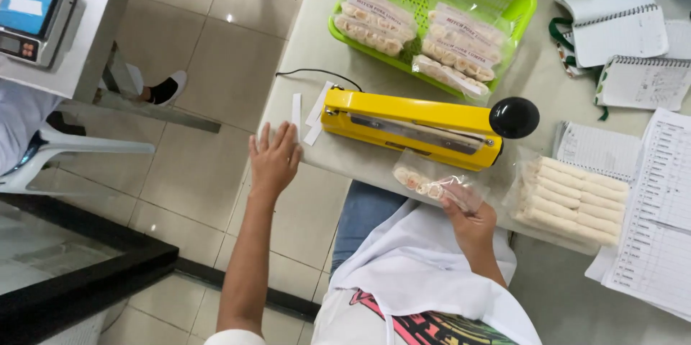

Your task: The person places small quantities of lumpia into plastic bags and seals them using a yellow heat-sealing machine. The person repeats this for several bags, placing sealed packages into a green plastic basket.

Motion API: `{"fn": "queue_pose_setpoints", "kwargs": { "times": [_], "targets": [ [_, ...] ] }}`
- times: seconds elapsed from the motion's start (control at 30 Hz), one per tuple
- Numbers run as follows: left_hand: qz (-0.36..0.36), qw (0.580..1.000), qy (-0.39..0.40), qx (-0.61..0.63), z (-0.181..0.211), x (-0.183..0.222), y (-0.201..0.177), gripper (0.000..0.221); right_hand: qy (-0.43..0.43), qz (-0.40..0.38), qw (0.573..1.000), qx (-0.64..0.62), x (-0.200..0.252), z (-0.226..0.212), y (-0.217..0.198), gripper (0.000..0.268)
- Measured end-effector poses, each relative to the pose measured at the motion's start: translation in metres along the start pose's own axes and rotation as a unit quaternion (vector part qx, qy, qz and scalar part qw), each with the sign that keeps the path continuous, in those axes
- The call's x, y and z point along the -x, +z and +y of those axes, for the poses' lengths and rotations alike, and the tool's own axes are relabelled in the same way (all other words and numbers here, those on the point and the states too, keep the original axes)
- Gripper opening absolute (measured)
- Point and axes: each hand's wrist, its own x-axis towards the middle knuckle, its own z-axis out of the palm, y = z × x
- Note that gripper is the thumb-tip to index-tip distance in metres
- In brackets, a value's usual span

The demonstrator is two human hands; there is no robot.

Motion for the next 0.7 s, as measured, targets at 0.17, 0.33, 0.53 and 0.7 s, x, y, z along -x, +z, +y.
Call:
{"fn": "queue_pose_setpoints", "kwargs": {
  "times": [0.17, 0.33, 0.53, 0.7],
  "targets": [
    [0.112, 0.984, 0.126, -0.055, -0.039, 0.03, 0.014, 0.077, 0.0, -0.021, 1.0, 0.006, 0.0, -0.006, -0.001, 0.026],
    [0.179, 0.889, -0.084, 0.413, -0.009, 0.017, 0.0, 0.01, 0.01, -0.011, 1.0, -0.005, -0.002, -0.008, 0.002, 0.026],
    [0.095, 0.703, -0.1, 0.697, 0.066, 0.001, -0.087, 0.013, -0.02, -0.044, 0.994, -0.1, -0.025, -0.033, 0.007, 0.015],
    [0.025, 0.75, 0.09, 0.654, 0.126, -0.021, -0.131, 0.012, -0.034, -0.057, 0.989, -0.135, -0.026, -0.028, -0.004, 0.017]
  ]
}}
